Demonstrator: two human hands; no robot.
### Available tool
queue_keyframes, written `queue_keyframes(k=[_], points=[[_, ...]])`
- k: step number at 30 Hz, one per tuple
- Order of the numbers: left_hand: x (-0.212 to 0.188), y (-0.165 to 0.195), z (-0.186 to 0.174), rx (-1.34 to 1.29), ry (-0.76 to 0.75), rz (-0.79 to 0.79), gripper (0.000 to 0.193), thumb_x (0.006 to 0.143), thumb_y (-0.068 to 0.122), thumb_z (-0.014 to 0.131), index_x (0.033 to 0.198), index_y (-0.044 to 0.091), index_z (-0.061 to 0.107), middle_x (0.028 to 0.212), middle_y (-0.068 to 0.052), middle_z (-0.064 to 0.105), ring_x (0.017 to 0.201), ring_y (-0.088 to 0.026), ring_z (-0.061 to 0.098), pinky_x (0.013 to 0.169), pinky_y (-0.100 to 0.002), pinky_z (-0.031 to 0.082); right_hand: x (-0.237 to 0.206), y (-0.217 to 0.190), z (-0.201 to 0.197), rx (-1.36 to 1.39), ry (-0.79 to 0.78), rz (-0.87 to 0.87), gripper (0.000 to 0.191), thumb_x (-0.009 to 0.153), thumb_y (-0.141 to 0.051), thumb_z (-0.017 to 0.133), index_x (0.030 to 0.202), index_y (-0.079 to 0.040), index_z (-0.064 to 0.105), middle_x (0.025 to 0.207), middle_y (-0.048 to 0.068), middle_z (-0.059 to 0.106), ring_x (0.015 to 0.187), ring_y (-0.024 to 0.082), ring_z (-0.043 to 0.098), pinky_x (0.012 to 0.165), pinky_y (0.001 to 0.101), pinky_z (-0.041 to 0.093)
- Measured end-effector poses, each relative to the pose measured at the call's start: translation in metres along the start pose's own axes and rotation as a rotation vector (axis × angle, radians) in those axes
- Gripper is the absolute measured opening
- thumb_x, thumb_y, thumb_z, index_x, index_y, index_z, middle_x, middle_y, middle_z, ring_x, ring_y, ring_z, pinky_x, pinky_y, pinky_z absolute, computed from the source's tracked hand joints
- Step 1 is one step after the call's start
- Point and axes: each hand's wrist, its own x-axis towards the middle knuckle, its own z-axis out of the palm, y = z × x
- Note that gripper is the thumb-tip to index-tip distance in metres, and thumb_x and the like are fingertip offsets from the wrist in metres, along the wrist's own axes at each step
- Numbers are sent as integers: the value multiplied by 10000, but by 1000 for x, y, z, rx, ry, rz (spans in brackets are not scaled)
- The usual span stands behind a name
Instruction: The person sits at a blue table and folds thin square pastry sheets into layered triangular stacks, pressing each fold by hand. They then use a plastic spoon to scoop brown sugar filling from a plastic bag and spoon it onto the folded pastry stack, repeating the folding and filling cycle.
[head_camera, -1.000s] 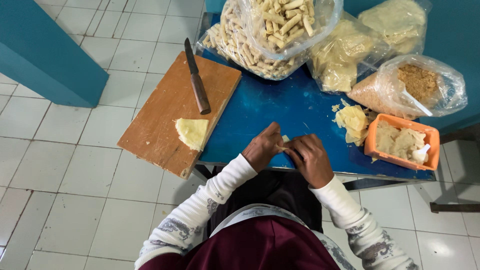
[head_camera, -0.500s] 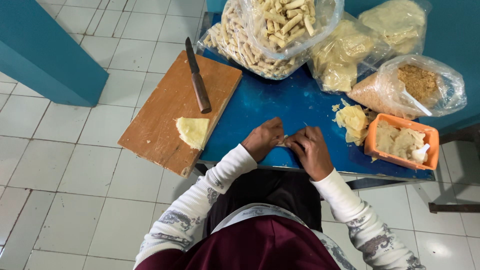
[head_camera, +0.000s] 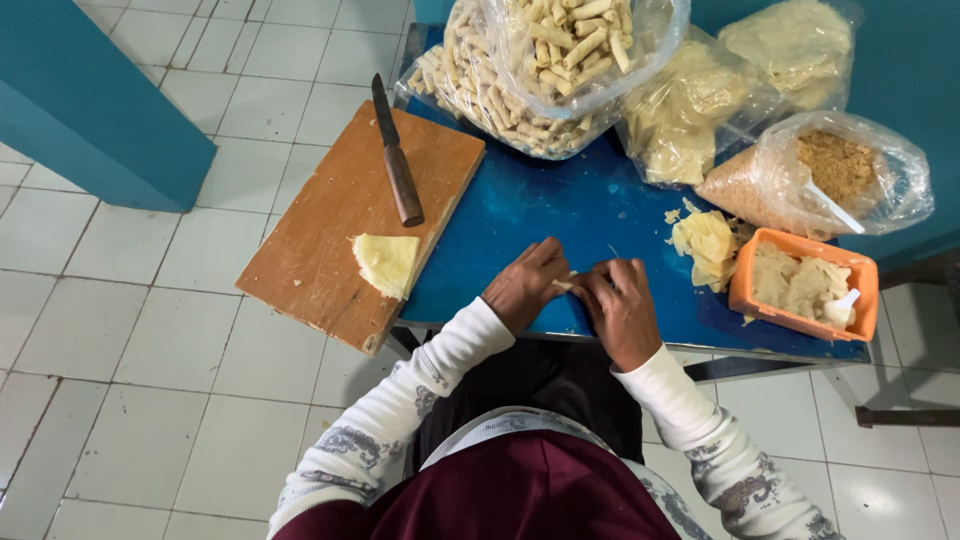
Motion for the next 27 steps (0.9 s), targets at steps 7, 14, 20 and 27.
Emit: queue_keyframes(k=[7,14,20,27], points=[[-2,-4,5,91,57,3,235,808,27,786,957,20,604,1083,-124,537,974,-321,552,856,-421,504,-10,1,-4,39,-24,22,128,867,-36,759,982,-67,712,981,51,683,917,283,591,822,385,495],[6,1,8,270,162,-19,63,876,104,708,904,98,652,1086,-49,576,1036,-278,553,849,-412,479,-1,6,-1,-45,-5,-21,248,806,25,718,1033,-73,747,996,86,644,927,299,571,841,387,496],[12,-5,9,297,118,-67,28,883,121,677,861,106,667,1085,-57,587,1080,-288,545,859,-428,476,0,-2,-4,-5,29,-59,249,819,40,706,1049,-49,742,1020,79,660,948,289,584,846,385,498],[4,-6,7,188,167,-170,193,878,34,695,1069,68,687,1093,-89,613,1036,-316,574,901,-416,502,6,11,7,-40,-65,-55,196,830,-4,730,1019,-55,746,968,84,658,914,276,589,814,373,503]])
